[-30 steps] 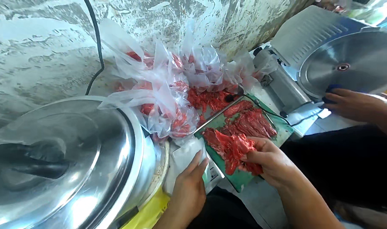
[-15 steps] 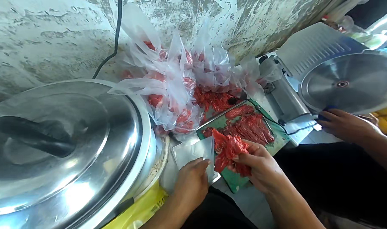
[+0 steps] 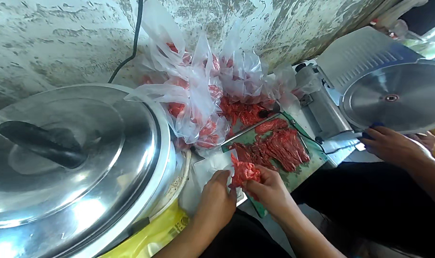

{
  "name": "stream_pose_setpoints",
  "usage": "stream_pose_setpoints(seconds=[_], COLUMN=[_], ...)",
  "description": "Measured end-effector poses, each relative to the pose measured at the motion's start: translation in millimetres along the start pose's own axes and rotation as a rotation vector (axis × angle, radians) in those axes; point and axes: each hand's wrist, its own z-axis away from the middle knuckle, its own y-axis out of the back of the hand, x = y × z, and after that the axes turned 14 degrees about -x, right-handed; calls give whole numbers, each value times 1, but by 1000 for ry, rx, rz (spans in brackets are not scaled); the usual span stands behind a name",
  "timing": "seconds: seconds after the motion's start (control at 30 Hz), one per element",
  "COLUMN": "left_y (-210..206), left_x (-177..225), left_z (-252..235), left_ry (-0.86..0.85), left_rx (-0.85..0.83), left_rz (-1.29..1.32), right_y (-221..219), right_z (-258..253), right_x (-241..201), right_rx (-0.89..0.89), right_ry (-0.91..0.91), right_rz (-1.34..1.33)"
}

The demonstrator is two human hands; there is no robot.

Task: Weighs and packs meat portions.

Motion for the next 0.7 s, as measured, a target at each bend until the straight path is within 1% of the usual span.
stream_pose_setpoints(seconds=[0.13,0.27,0.47,0.57,0.63,0.7], left_y=[-2,-6,-6,-5,-3,-1], left_x=[1,0,1,7,13,18], left_z=[-4,-5,-2,0,1,1], left_ry=[70,67,45,30,31,33], left_rx=[-4,9,-77,-145,-220,-293], left_rz=[5,12,-58,-104,-152,-185], right_y=[2,10,18,17,17,16], right_z=[-1,-2,-9,-14,-19,-23], right_x=[14,16,13,13,15,21], right_rx=[-86,-203,-351,-381,-376,-366], right_ry=[-116,-215,-309,-370,-424,-459], right_rz=[88,186,464,567,500,280])
